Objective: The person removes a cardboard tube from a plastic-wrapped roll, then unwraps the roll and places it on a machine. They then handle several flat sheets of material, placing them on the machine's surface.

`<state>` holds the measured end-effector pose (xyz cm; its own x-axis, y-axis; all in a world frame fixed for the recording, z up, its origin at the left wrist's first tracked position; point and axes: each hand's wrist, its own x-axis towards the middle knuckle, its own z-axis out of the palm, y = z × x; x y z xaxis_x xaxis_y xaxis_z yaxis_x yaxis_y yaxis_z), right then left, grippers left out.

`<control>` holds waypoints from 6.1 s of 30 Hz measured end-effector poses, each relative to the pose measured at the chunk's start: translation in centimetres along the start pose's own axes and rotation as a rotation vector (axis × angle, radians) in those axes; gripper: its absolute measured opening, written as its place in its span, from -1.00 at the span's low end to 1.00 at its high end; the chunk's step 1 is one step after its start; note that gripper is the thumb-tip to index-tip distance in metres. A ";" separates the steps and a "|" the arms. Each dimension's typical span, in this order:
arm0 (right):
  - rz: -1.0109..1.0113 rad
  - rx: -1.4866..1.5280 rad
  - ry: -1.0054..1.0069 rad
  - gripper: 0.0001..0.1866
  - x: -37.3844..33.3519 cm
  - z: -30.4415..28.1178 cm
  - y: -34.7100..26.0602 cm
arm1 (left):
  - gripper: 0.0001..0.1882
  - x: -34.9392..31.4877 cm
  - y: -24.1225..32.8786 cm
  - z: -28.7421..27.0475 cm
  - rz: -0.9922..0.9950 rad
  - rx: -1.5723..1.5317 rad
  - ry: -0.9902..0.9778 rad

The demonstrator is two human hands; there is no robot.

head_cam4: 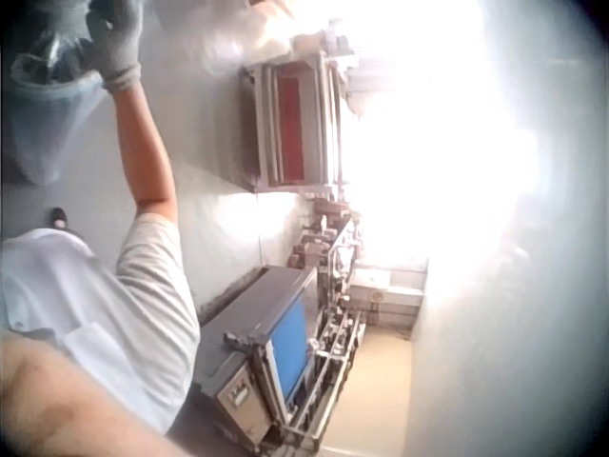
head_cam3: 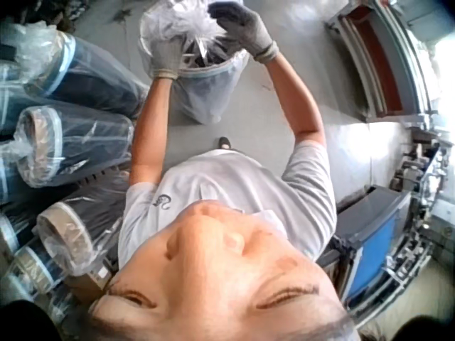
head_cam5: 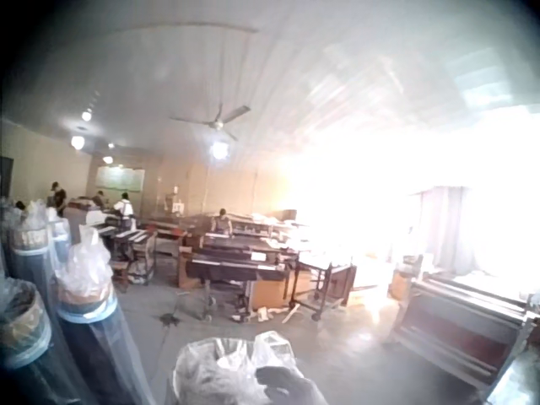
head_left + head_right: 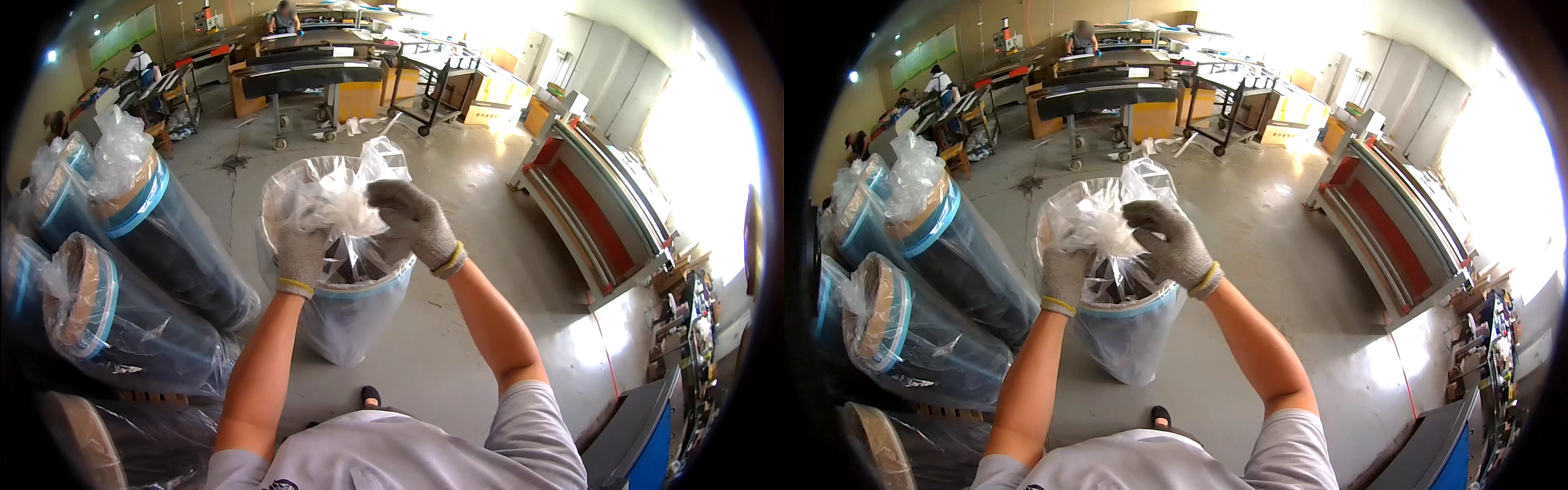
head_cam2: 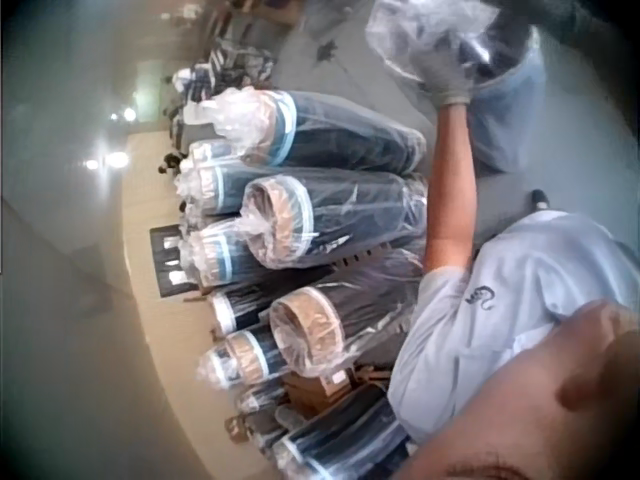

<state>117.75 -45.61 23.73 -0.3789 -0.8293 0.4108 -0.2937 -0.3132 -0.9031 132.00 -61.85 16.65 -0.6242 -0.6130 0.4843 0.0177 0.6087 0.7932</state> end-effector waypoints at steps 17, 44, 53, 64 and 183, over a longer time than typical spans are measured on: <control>-0.207 -0.664 -0.211 -0.37 12.8 3.2 -0.8 | -0.49 0.1 0.7 -1.0 -0.240 -0.018 0.354; -0.203 -0.309 -0.572 -0.86 -2.4 5.0 -1.2 | -0.79 1.1 -2.0 -1.7 -0.033 -0.330 0.577; -0.140 -0.661 -0.001 -0.85 2.6 1.1 -0.9 | -0.81 -0.2 -2.2 -1.7 -0.316 -1.163 0.568; -0.403 -1.007 -0.209 -0.79 8.3 6.6 5.2 | -0.73 -0.5 -1.9 -2.4 -0.101 -0.553 0.652; 0.244 -1.512 -1.129 -0.55 -20.5 11.7 4.3 | -0.47 -22.6 5.7 -7.3 0.370 0.351 -0.218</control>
<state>134.51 -35.40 9.97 -0.0395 -0.8551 -0.5170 -0.9802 -0.0674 0.1863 151.95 -48.20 12.91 -0.7739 -0.2308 0.5898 0.0281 0.9178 0.3961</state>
